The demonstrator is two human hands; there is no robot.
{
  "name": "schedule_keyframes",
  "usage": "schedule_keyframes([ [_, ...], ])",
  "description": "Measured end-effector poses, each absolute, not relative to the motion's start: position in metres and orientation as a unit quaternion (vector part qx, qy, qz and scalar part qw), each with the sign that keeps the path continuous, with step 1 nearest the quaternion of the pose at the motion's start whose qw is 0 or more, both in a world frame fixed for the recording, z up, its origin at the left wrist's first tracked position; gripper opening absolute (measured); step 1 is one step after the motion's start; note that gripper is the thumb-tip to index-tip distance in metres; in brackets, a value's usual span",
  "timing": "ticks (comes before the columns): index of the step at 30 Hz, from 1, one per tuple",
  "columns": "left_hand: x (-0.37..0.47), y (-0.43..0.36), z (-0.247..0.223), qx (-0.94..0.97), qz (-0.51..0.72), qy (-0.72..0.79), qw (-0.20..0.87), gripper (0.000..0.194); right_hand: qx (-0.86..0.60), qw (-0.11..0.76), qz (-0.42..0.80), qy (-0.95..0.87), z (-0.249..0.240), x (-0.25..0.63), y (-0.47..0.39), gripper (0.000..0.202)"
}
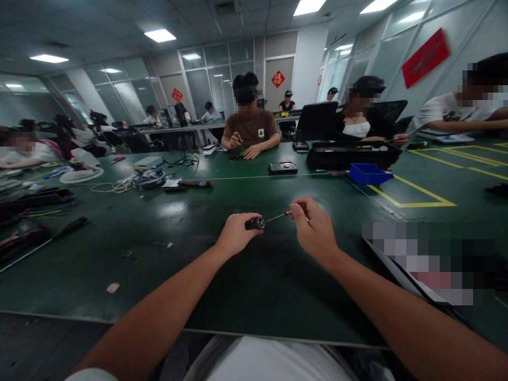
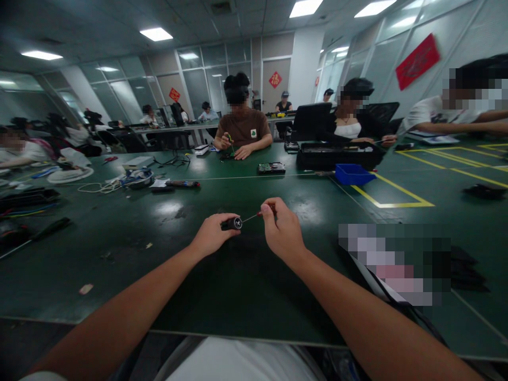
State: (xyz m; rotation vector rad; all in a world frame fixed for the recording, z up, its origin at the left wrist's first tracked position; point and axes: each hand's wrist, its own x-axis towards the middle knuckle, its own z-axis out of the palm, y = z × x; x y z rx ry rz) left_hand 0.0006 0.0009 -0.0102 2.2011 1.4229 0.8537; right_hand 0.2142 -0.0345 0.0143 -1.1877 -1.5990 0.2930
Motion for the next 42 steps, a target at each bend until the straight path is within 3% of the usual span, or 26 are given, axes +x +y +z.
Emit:
schedule_keyframes([
  [12, 0.003, -0.003, -0.005, 0.788, 0.301, 0.504, 0.186, 0.04, -0.457, 0.509, 0.108, -0.722, 0.015, 0.213, -0.035, 0.019],
  [30, 0.0, -0.001, -0.007, 0.773, 0.306, 0.514, 0.211, 0.039, -0.517, 0.476, 0.091, -0.705, 0.017, 0.214, -0.033, 0.022],
  [42, 0.002, 0.008, -0.011, 0.675, 0.421, 0.49, 0.356, 0.029, -0.527, 0.489, 0.097, -0.688, 0.018, 0.214, -0.033, 0.022],
])
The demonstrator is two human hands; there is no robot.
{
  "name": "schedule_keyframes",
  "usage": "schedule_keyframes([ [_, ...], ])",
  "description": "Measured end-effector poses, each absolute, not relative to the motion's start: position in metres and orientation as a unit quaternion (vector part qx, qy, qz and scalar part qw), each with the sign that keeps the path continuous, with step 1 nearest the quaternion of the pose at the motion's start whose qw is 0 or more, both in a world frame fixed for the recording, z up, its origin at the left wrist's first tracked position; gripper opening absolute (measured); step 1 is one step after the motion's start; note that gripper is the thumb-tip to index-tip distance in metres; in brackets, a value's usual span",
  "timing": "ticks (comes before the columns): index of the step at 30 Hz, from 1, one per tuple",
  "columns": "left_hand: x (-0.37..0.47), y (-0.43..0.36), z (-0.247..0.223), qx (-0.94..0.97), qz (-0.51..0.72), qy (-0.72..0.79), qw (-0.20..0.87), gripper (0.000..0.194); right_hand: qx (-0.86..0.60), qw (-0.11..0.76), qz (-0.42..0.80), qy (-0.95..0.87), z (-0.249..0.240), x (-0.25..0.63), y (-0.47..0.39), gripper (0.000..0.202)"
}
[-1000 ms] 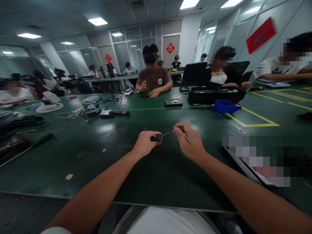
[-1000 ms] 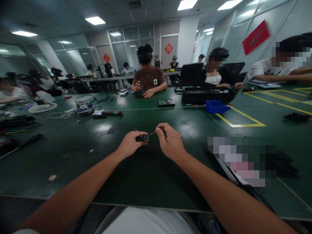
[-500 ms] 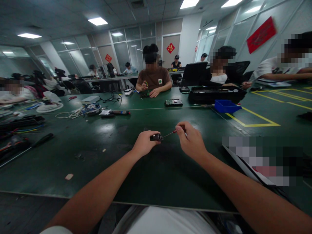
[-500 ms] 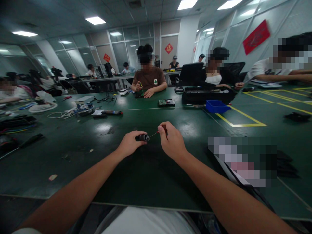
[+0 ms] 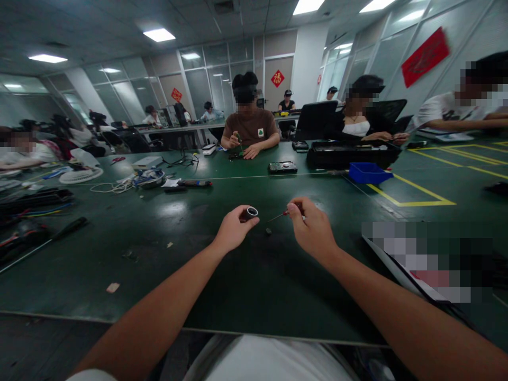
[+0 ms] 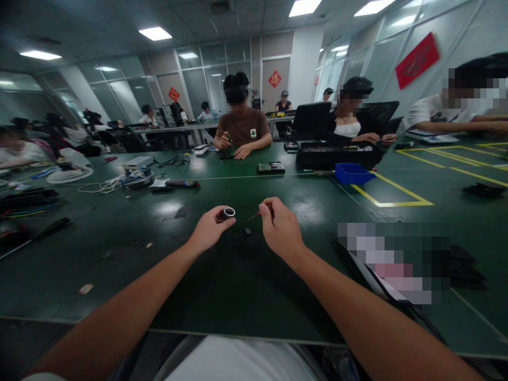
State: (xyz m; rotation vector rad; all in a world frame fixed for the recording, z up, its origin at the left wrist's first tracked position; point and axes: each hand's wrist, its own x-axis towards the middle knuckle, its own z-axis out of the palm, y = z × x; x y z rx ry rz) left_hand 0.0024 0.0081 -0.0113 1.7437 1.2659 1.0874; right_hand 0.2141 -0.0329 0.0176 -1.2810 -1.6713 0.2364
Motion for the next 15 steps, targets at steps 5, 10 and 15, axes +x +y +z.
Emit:
schedule_keyframes([
  [5, 0.003, 0.013, -0.016, 0.567, 0.463, 0.468, 0.494, 0.032, -0.525, 0.497, 0.097, -0.685, 0.017, 0.214, -0.033, 0.023],
  [10, 0.001, 0.005, -0.01, 0.664, 0.398, 0.516, 0.367, 0.034, -0.523, 0.5, 0.097, -0.684, 0.018, 0.215, -0.033, 0.023],
  [15, 0.007, -0.006, 0.0, 0.785, 0.305, 0.507, 0.184, 0.025, -0.52, 0.515, 0.093, -0.676, 0.019, 0.216, -0.032, 0.023],
])
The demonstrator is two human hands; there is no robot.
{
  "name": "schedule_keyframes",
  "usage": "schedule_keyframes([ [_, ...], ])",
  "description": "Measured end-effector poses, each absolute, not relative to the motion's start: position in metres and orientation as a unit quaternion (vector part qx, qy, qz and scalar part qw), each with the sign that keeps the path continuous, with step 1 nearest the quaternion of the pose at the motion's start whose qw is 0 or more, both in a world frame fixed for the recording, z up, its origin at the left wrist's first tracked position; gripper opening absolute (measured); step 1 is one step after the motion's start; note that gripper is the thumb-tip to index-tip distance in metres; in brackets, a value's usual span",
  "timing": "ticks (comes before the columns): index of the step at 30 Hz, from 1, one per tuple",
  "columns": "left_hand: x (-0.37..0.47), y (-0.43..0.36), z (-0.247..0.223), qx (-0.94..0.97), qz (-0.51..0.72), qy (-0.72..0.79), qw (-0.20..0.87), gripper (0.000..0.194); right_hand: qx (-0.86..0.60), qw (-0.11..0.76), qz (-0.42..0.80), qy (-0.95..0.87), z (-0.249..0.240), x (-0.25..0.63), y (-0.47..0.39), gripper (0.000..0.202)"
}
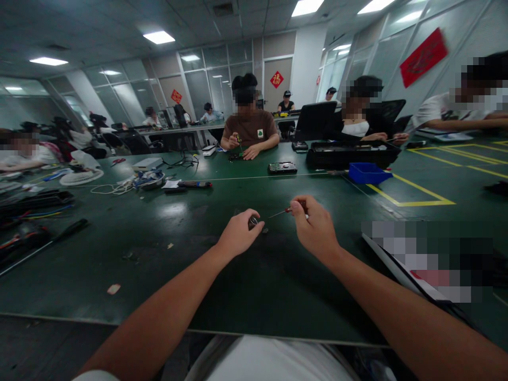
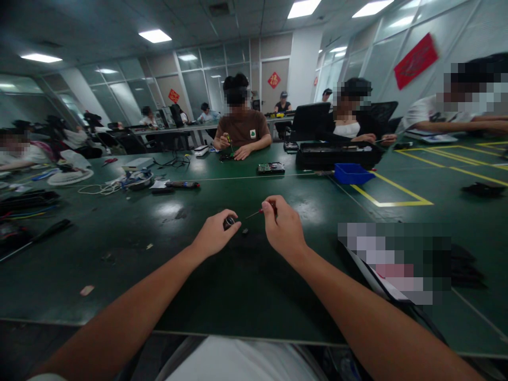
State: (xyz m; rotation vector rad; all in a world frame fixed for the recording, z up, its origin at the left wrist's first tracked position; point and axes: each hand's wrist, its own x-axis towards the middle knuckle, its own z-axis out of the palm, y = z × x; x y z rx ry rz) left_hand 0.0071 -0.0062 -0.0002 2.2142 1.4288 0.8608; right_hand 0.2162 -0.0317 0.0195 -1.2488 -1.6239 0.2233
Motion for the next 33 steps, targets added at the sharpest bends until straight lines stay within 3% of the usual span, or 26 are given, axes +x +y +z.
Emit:
schedule_keyframes([
  [11, 0.023, -0.007, -0.011, 0.873, 0.096, 0.473, 0.074, 0.037, -0.522, 0.517, 0.093, -0.672, 0.019, 0.215, -0.031, 0.023],
  [29, 0.009, -0.01, 0.004, 0.863, 0.134, 0.478, 0.098, 0.028, -0.518, 0.508, 0.097, -0.681, 0.019, 0.215, -0.031, 0.023],
  [33, -0.002, -0.007, 0.01, 0.825, 0.192, 0.488, 0.21, 0.025, -0.518, 0.505, 0.104, -0.683, 0.019, 0.216, -0.031, 0.023],
])
